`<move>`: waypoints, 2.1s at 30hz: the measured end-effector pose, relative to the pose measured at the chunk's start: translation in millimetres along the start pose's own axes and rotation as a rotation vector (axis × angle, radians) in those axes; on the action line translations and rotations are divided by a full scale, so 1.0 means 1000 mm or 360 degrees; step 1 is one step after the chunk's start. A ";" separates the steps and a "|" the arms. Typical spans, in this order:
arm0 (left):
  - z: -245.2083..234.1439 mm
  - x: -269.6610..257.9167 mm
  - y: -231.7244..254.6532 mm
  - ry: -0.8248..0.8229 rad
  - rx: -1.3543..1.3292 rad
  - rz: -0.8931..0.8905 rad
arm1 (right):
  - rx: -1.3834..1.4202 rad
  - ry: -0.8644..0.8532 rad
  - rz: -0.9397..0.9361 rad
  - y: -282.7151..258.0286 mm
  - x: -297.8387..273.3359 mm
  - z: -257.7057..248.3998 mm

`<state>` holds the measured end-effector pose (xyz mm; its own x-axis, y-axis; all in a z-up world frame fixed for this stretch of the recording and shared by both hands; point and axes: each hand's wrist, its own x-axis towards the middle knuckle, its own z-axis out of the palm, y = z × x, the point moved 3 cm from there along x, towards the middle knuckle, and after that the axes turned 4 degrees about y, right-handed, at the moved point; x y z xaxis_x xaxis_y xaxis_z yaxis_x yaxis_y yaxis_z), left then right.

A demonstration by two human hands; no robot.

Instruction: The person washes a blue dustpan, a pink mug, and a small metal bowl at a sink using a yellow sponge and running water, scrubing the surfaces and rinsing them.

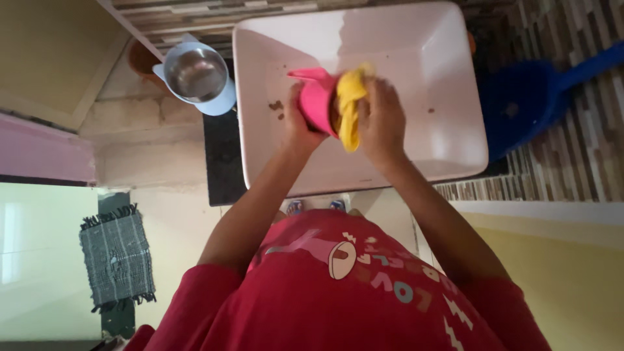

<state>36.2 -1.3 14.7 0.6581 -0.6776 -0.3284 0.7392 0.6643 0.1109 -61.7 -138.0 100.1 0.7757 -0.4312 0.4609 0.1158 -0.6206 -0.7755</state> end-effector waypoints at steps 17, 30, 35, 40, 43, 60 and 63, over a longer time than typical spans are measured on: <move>0.056 -0.007 -0.019 0.0052 0.0632 0.0650 | 0.1986 -0.0445 0.1357 0.042 0.005 0.070; 0.094 -0.061 0.044 -0.0312 0.1157 -0.0360 | 0.2095 -0.1331 0.0983 0.010 0.031 0.014; 0.106 -0.059 -0.002 0.0166 0.1162 0.0302 | 0.1795 -0.1300 0.0866 0.055 0.011 0.032; 0.112 -0.065 0.000 -0.0017 0.1123 0.0409 | 0.1842 -0.0938 0.0695 0.035 -0.013 0.049; 0.114 -0.070 0.002 -0.0254 0.1130 0.0480 | 0.1572 -0.0927 0.0880 -0.007 -0.016 0.028; 0.104 -0.048 0.009 -0.0033 0.0750 0.0277 | 0.1847 -0.1171 0.0912 0.003 0.032 0.037; 0.115 -0.051 0.003 -0.0185 0.0642 0.0355 | 0.1942 -0.0986 0.0889 -0.003 0.033 0.051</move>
<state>21.6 -1.1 139.5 0.8016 -0.5786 -0.1507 0.5596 0.6373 0.5297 -5.0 -116.6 95.4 0.9933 0.1133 -0.0228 -0.0854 0.5856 -0.8061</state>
